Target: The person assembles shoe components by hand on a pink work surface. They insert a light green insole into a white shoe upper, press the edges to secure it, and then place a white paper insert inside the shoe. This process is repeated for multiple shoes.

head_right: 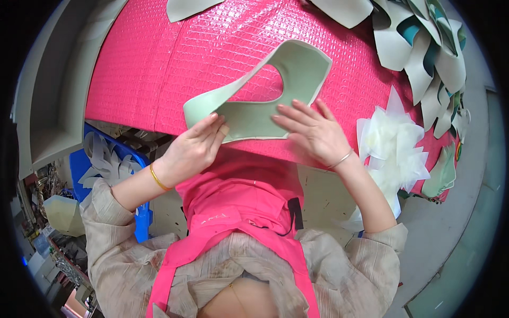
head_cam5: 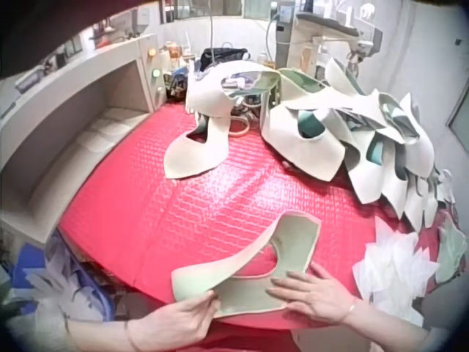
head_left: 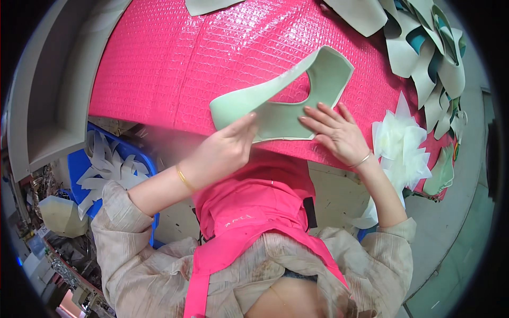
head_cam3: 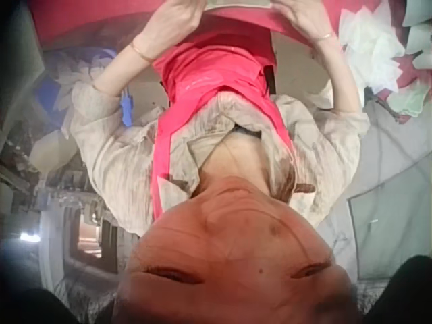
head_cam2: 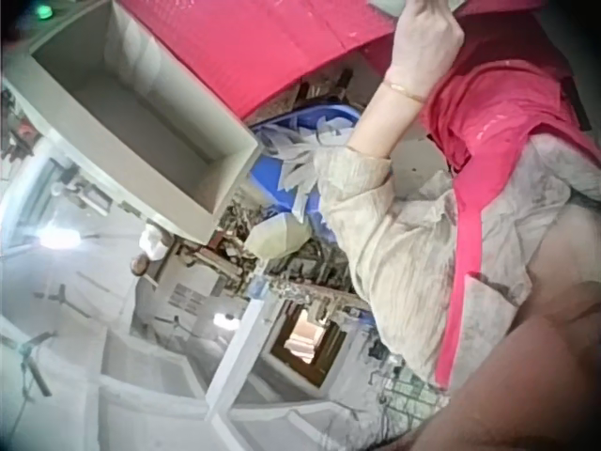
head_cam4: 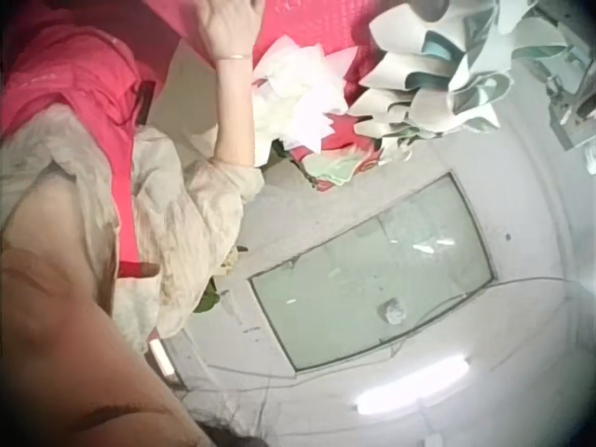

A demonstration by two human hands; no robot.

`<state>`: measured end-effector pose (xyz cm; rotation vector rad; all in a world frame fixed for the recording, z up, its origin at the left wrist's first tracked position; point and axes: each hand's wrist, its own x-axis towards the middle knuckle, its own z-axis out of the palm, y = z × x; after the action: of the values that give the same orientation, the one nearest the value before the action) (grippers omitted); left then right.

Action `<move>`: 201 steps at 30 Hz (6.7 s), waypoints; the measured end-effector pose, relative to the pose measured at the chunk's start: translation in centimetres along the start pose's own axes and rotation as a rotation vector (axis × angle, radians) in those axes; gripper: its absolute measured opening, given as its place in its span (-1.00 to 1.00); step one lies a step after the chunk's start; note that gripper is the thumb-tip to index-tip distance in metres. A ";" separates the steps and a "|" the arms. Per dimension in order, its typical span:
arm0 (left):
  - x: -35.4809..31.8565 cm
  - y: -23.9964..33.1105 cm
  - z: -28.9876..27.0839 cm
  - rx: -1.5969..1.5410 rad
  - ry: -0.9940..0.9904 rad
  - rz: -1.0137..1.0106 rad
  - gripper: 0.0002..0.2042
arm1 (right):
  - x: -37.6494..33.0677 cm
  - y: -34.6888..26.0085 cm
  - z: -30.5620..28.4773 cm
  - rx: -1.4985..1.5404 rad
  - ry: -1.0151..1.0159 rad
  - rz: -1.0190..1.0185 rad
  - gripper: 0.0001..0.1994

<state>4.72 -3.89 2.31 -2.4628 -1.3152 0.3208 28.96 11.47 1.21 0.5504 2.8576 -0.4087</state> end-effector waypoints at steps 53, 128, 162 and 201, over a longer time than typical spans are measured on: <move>2.2 -6.2 2.6 -2.457 0.903 -1.044 -0.74 | 5.9 -8.2 -5.3 0.715 0.297 0.210 -0.80; 13.5 4.4 -8.0 -1.539 0.710 -0.527 -0.85 | -22.5 3.7 -9.2 0.564 1.236 0.532 -0.75; 17.5 -23.7 2.4 -0.838 0.640 -0.936 -0.75 | -5.6 16.0 -20.0 0.358 0.560 0.236 -0.79; 18.0 -21.2 10.3 -0.820 0.611 -1.032 -0.47 | 34.5 10.6 -24.9 0.035 0.088 0.290 -0.55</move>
<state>-5.10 23.97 0.34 -1.6585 -2.3818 -1.2980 -1.92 40.04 13.67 0.9949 2.7946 -0.3933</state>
